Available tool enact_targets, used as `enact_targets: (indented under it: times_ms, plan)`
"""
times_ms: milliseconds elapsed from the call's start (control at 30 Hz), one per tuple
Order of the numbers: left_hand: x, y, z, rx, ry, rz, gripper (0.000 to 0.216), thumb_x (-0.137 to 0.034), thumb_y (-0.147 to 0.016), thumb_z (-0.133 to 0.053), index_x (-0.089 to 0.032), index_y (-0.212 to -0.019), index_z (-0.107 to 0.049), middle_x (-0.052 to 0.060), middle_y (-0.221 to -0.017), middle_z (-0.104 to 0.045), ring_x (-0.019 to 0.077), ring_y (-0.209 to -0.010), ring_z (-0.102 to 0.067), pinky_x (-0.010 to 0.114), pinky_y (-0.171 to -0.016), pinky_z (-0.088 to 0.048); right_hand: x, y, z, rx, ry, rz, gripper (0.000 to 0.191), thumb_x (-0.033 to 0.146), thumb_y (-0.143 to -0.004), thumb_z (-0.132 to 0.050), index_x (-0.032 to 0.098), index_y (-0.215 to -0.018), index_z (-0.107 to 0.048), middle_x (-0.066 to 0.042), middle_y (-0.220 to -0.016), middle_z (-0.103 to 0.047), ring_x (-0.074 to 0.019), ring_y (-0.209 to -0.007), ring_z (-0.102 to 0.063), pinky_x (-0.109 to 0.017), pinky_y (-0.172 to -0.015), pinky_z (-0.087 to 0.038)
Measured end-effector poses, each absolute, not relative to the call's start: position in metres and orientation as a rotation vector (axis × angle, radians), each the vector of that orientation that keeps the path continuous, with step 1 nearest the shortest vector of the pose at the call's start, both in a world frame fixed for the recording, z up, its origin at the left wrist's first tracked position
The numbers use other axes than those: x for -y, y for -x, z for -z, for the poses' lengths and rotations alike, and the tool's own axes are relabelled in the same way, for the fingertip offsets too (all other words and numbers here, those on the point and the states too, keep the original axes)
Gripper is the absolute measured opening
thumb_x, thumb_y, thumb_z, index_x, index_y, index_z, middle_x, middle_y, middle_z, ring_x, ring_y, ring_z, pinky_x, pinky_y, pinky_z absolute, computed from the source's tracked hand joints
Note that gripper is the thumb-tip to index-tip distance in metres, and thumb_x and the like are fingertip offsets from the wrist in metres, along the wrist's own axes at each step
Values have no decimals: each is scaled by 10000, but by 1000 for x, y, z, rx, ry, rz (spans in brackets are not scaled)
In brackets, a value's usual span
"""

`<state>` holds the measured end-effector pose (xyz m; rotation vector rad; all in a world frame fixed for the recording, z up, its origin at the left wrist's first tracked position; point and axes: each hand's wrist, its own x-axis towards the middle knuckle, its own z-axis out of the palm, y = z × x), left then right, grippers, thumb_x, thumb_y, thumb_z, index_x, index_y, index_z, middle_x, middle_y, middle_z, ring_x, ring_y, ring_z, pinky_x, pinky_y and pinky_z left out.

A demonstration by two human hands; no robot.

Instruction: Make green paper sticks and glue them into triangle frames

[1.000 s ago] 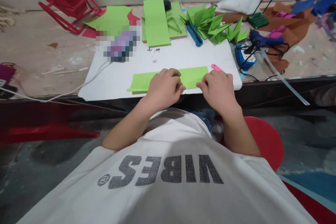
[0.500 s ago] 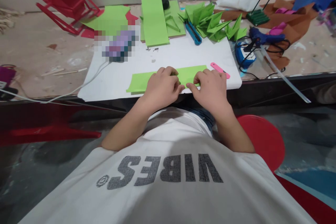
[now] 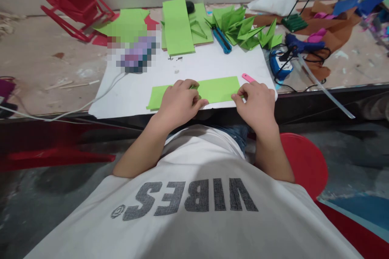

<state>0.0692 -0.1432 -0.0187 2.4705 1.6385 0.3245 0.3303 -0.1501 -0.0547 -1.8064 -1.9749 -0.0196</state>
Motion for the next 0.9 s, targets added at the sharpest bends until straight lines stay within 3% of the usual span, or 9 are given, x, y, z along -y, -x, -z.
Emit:
enact_targets:
  times_ms: [200, 567, 900]
  plan:
    - [146, -53, 20, -1678, -2441, -346, 355, -437, -1085, -725, -240, -793, -770, 101, -1558, -733, 393, -1404, -621, 586, -1109, -530, 151, -336, 54, 1930, 1760, -57, 221, 441, -1023, -667, 255, -939, -752, -109, -932, -812, -344, -916, -712, -487, -849, -472]
    - [153, -20, 22, -1765, -2391, -357, 388, -421, -1081, -728, -238, -739, -707, 86, -1611, -731, 403, -1456, -632, 623, -1131, -519, 151, -338, 54, 1952, 1749, -76, 194, 387, -1033, -649, 254, -955, -767, -125, -976, -820, -361, -984, -724, -514, -914, -495]
    - [155, 13, 27, -1721, -2310, -425, 350, -383, -1089, -663, -241, -769, -652, 84, -1653, -704, 372, -1510, -612, 616, -1186, -465, 154, -344, 51, 1998, 1674, -168, 183, 228, -984, -607, 244, -1005, -788, -152, -1139, -819, -359, -1039, -732, -531, -931, -522]
